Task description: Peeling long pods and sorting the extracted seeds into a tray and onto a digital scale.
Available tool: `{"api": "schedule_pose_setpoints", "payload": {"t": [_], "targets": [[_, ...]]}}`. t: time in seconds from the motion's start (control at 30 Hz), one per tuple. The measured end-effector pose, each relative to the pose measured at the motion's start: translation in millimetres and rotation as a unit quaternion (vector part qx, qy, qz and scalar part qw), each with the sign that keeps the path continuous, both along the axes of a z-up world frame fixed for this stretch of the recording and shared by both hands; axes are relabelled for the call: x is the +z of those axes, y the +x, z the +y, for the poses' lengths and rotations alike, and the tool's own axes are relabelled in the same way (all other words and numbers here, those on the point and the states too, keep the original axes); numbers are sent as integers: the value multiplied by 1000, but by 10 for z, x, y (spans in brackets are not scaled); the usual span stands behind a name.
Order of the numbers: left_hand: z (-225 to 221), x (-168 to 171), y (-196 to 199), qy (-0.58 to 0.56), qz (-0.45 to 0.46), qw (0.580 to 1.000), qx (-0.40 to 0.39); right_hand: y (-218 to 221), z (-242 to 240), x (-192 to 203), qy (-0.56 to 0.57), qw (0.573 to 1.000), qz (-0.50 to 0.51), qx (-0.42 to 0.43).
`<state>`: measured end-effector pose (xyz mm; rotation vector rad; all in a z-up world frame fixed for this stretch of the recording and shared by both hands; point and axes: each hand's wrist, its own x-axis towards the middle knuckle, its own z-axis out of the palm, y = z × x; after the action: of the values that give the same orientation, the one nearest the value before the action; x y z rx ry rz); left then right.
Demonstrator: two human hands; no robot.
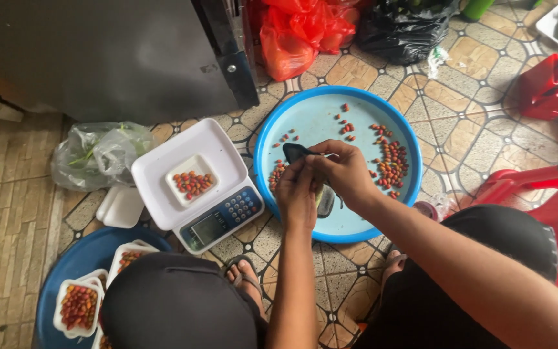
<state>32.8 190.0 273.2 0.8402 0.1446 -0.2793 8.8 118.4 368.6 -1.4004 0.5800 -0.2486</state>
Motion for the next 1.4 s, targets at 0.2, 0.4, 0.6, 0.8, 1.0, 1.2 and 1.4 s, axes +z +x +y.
{"api": "schedule_pose_setpoints", "payload": {"t": [0.2,0.4,0.6,0.8,1.0,1.2,1.4], "targets": [[49,518,-86,21,-20,999,-44,69,-171,-112,-40,999,-5,2],[60,227,-46,28,-4,1000,-1,30,-33,-72,-38,999,-16,7],[-17,81,-65,44,9,999,4,64,-144,-271,-73,996,-48,31],[81,525,-132,-43,-25,998,-42,98,-178,-211,32,999,-30,2],[36,195,-94,-89,-54,993,-55,66,-201,-100,54,998,-25,4],[63,379,-92,31,-16,999,2,-13,-140,-20,-47,998,-8,31],[-49,-399,136,17,69,997,27,-33,-63,3,-86,994,-22,63]]}}
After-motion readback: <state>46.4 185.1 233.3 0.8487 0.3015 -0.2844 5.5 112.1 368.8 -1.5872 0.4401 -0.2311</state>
